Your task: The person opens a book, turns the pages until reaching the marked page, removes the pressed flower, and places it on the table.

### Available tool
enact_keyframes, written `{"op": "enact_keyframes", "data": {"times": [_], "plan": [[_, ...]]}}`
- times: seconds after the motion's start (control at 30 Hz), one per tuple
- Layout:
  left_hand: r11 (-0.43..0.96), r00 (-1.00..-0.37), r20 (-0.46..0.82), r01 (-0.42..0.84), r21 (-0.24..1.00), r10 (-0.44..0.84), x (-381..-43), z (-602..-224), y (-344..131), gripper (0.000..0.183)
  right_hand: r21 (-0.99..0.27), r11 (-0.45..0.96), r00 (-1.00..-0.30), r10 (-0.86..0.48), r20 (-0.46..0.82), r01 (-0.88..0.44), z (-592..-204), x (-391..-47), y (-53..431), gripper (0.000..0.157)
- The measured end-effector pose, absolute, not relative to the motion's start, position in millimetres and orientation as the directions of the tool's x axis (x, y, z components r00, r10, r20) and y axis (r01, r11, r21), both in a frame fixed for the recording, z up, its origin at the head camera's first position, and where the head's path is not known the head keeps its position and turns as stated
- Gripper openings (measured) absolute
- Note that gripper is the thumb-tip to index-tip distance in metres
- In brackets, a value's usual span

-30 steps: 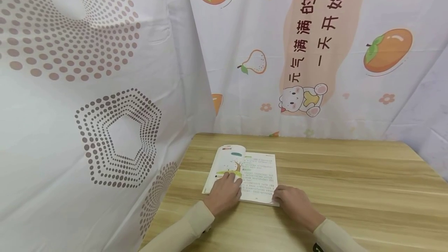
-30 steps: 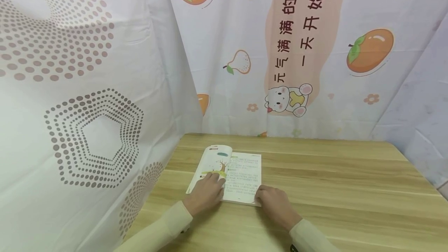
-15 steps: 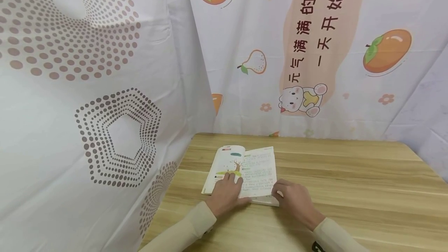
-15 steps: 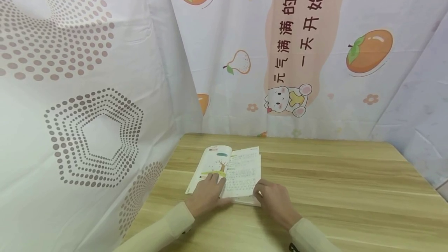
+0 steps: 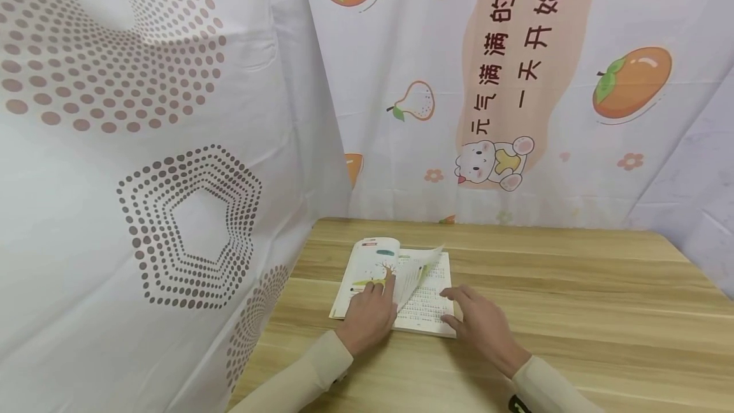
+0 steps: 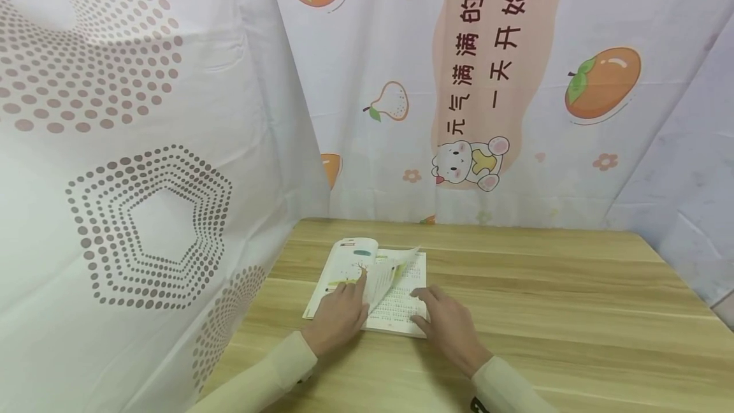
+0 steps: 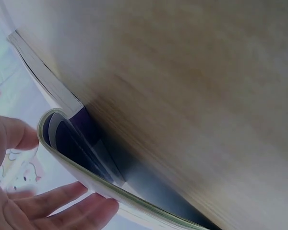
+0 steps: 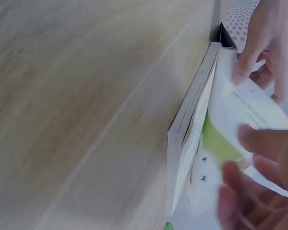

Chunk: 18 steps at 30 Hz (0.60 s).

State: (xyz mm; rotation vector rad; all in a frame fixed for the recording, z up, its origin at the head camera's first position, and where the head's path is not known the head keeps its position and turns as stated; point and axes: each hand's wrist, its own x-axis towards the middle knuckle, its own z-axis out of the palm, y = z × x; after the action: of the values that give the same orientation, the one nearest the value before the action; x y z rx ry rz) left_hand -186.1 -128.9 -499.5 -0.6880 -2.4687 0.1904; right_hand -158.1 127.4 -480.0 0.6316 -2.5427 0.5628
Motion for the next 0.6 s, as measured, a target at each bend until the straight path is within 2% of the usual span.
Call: {"op": "enact_keyframes", "data": {"times": [0.17, 0.27, 0.4, 0.5, 0.6], "plan": [[0.879, -0.706, 0.541, 0.453, -0.151, 0.457, -189, -500, -130, 0.078, -0.267, 0.833, -0.859, -0.393, 0.328, -0.484, -488, -157, 130, 0.04], [0.881, -0.694, 0.577, 0.462, -0.103, 0.432, -191, -502, -132, 0.089, -0.262, 0.834, -0.868, -0.424, 0.256, -0.485, -493, -156, 131, 0.038], [0.872, -0.645, 0.619, 0.469, -0.142, 0.448, -192, -505, -134, 0.096, -0.263, 0.827, -0.864, -0.442, 0.241, -0.497, -497, -155, 133, 0.032], [0.866, -0.639, 0.611, 0.469, -0.173, 0.468, -190, -503, -135, 0.093, -0.253, 0.821, -0.853, -0.45, 0.264, -0.511, -497, -156, 133, 0.029], [0.868, -0.677, 0.555, 0.453, -0.204, 0.484, -187, -500, -135, 0.072, -0.235, 0.819, -0.843, -0.458, 0.282, -0.524, -497, -157, 133, 0.028]]}}
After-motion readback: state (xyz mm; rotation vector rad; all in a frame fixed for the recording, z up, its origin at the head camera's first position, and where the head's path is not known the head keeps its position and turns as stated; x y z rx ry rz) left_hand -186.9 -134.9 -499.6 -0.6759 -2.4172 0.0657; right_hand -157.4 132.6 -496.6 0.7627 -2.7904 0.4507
